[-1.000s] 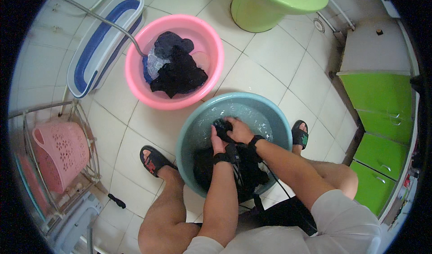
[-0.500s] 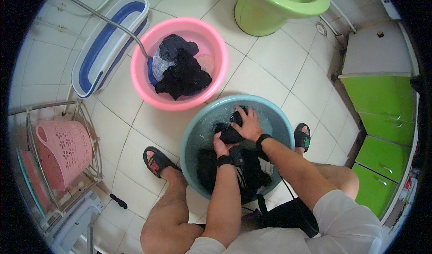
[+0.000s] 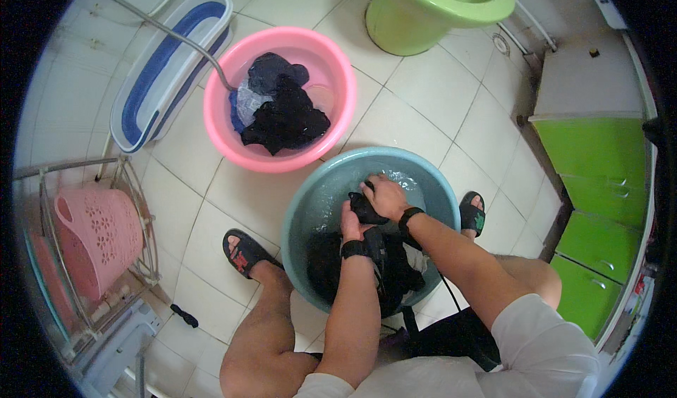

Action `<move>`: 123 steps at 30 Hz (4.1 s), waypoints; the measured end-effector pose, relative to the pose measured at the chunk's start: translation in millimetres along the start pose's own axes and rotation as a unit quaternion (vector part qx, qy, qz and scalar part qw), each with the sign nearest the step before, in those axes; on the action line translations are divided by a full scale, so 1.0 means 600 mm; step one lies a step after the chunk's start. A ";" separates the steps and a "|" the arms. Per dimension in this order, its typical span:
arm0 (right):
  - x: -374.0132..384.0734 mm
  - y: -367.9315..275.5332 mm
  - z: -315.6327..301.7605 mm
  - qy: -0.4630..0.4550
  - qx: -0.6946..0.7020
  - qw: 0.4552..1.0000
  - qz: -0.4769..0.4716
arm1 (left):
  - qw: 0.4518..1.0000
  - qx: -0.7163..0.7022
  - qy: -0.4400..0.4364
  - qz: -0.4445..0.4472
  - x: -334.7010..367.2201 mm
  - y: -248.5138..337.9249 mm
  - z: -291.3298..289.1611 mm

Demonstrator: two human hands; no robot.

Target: The person sits on the bathroom floor and hand-washes dark garments in a blue basin filled with water. They repeatedly submerge, scrub, wring, and lift the clothes, then transfer some items into a nearby pink basin.

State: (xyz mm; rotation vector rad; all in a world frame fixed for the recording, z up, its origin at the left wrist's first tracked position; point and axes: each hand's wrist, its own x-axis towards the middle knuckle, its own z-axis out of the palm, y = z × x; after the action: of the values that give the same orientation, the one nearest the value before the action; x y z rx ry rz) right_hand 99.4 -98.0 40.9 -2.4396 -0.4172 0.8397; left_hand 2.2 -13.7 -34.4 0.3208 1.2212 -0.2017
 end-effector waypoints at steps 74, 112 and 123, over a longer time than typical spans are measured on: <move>-0.016 -0.032 0.020 -0.031 0.083 0.993 0.083 | 0.999 -0.007 0.007 0.035 -0.036 0.033 0.020; -0.024 -0.004 0.033 -0.074 0.056 0.995 -0.038 | 0.995 0.060 0.053 0.065 0.011 0.012 -0.014; -0.013 0.041 0.061 0.026 -0.013 0.996 0.086 | 0.992 -0.124 0.001 0.016 -0.042 -0.001 -0.004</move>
State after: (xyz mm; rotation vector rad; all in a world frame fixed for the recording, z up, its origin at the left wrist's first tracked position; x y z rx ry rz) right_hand 72.6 -107.7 6.1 -2.5427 -0.2011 0.8426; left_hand -8.6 -13.8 -11.7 0.1234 1.2267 -0.0217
